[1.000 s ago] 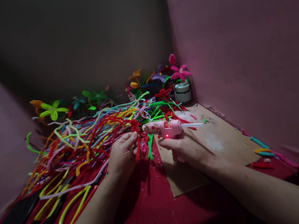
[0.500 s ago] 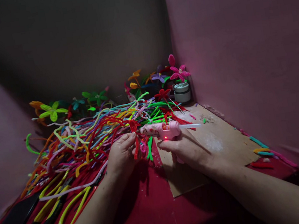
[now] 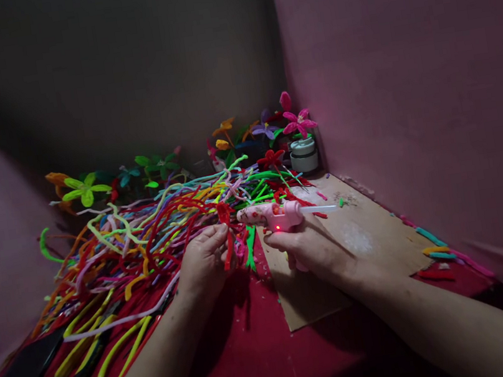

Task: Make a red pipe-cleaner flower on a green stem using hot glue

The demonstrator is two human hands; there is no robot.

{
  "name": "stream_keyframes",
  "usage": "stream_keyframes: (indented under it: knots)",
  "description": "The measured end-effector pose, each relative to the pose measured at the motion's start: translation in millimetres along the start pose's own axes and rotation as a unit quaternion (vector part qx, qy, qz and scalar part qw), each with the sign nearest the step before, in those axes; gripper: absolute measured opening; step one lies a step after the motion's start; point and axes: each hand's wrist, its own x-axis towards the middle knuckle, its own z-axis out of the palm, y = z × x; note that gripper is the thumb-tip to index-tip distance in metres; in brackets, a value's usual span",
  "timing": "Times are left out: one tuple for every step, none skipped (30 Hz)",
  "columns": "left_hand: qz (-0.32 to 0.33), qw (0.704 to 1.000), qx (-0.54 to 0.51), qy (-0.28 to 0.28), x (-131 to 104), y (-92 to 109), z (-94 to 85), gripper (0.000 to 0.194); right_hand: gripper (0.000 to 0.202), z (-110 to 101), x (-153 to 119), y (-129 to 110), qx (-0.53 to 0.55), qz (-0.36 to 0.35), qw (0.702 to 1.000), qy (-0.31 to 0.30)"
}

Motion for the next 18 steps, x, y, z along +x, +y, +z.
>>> stream_keyframes:
  knots:
    - [-0.001, 1.000, 0.002, -0.001, -0.1, 0.1, 0.0, 0.027, 0.047, -0.8, 0.0, 0.5, -0.002, 0.000, 1.000, 0.001]
    - [-0.001, 1.000, 0.003, -0.002, -0.2, 0.2, 0.1, 0.026, 0.047, -1.6, -0.1, 0.8, -0.002, 0.001, 1.000, 0.001]
    - [0.000, 1.000, 0.004, -0.002, -0.3, 0.2, 0.1, 0.026, 0.047, -2.3, -0.4, 0.6, -0.001, 0.004, 1.000, 0.001]
    - [0.001, 1.000, 0.003, -0.001, -0.4, 0.1, 0.2, 0.025, 0.047, -2.8, -0.8, 0.2, 0.002, 0.008, 1.000, 0.002]
    - [0.003, 1.000, 0.002, 0.000, -0.4, -0.1, 0.3, 0.025, 0.047, -3.2, -1.3, -0.4, 0.006, 0.012, 1.000, 0.002]
    - [0.004, 1.000, 0.002, 0.001, -0.3, -0.3, 0.4, 0.024, 0.047, -3.4, -1.8, -1.2, 0.011, 0.015, 1.000, 0.002]
    - [0.005, 1.000, 0.003, 0.001, -0.2, -0.5, 0.4, 0.024, 0.047, -3.6, -2.3, -1.8, 0.015, 0.016, 1.000, 0.002]
    - [0.005, 1.000, 0.004, 0.001, -0.1, -0.8, 0.5, 0.024, 0.047, -3.6, -2.6, -2.1, 0.019, 0.015, 1.000, 0.003]
    - [0.005, 1.000, 0.007, 0.000, 0.0, -1.0, 0.5, 0.024, 0.046, -3.6, -2.8, -2.1, 0.021, 0.013, 1.000, 0.006]
    - [0.004, 1.000, 0.009, -0.002, 0.2, -1.2, 0.5, 0.025, 0.045, -3.7, -2.8, -1.6, 0.020, 0.009, 1.000, 0.009]
    - [0.004, 1.000, 0.010, -0.003, 0.3, -1.3, 0.5, 0.025, 0.043, -3.8, -2.6, -0.8, 0.019, 0.007, 1.000, 0.012]
    - [0.003, 1.000, 0.011, -0.003, 0.5, -1.4, 0.4, 0.025, 0.042, -4.1, -2.3, 0.5, 0.016, 0.008, 1.000, 0.013]
    - [0.002, 1.000, 0.011, -0.004, 0.6, -1.5, 0.4, 0.025, 0.041, -4.4, -1.7, 1.9, 0.015, 0.012, 1.000, 0.014]
    - [0.001, 1.000, 0.012, -0.005, 0.7, -1.7, 0.3, 0.025, 0.040, -4.8, -1.2, 3.3, 0.014, 0.017, 1.000, 0.016]
    - [0.000, 1.000, 0.012, -0.007, 0.7, -1.9, 0.2, 0.024, 0.039, -5.2, -0.6, 4.6, 0.014, 0.022, 0.999, 0.019]
    - [-0.001, 1.000, 0.013, -0.009, 0.7, -2.2, 0.1, 0.023, 0.038, -5.6, 0.0, 5.6, 0.013, 0.026, 0.999, 0.023]
    - [-0.003, 1.000, 0.014, -0.010, 0.7, -2.6, 0.0, 0.022, 0.038, -6.0, 0.4, 6.3, 0.012, 0.028, 0.999, 0.028]
    - [-0.004, 1.000, 0.017, -0.012, 0.7, -3.0, -0.1, 0.022, 0.038, -6.3, 0.6, 6.6, 0.011, 0.029, 0.999, 0.034]
